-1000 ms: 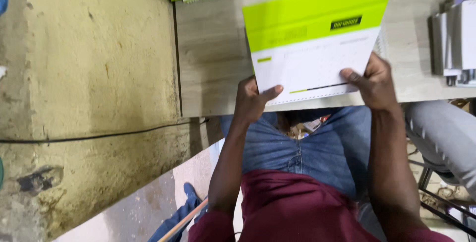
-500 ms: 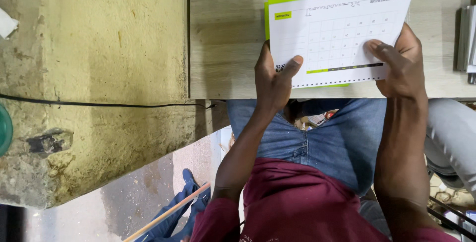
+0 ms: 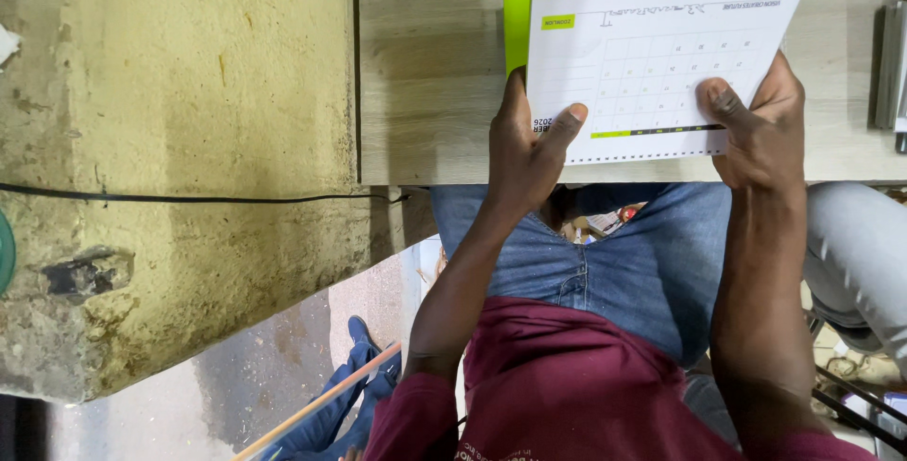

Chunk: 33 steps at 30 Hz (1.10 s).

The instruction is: The person sits on the floor and assembles spiral-bound notebooks by hand. They pick up a stack of green notebook pages, align them, and insert a white plastic spiral binding into the holes, twisting it to secure the pages. The process is repeated for multiple notebooks.

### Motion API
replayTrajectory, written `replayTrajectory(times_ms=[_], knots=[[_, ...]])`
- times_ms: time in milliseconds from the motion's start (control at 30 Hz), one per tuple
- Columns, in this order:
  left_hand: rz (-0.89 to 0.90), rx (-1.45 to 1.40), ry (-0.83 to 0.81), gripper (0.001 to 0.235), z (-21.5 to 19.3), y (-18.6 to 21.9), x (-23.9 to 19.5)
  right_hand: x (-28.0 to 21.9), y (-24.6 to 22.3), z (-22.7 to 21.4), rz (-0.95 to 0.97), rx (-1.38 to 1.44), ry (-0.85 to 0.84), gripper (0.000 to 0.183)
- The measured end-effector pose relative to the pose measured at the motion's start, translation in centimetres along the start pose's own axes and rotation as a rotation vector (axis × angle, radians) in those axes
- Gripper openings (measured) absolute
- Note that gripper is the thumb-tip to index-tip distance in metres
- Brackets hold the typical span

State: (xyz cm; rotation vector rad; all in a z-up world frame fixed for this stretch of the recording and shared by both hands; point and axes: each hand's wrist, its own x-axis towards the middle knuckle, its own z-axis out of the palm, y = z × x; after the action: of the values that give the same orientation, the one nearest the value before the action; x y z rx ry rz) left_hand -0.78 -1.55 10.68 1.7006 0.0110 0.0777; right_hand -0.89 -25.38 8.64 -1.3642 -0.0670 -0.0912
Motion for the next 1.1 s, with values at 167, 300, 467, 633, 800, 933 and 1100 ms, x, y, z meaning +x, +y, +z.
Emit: replayTrajectory(times_ms=[167, 300, 467, 633, 800, 933, 1100], knots=[[-0.133, -0.28, -0.096, 0.05, -0.7, -3.1, 1.2, -0.2, -0.3, -0.1, 0.079, -0.228, 0.002, 0.072], [-0.035, -0.216, -0.183, 0.047, -1.5, -5.4, 2.2, -0.4, 4.4, -3.6, 0.049, -0.577, 0.076, 0.063], [0.153, -0.251, -0.236, 0.025, -1.2, -11.3, 2.0, -0.3, 6.9, -2.1, -0.1, -0.347, -0.003, 0.021], [0.184, -0.21, -0.184, 0.025, -1.0, -10.6, 1.7, -1.3, 11.4, -6.0, -0.092, -0.358, 0.013, 0.024], [0.15, -0.132, -0.175, 0.027, -1.0, -12.0, 2.9, 0.5, 12.5, -6.5, -0.047, -0.39, 0.041, 0.022], [-0.125, -0.068, -0.247, 0.032, -2.4, -5.6, 2.5, 1.1, 6.6, -4.7, 0.056, -0.372, -0.011, 0.035], [-0.22, -0.145, -0.244, 0.04, -2.7, -0.3, 2.6, 1.8, -2.5, 0.2, 0.118, -0.182, -0.01, 0.059]])
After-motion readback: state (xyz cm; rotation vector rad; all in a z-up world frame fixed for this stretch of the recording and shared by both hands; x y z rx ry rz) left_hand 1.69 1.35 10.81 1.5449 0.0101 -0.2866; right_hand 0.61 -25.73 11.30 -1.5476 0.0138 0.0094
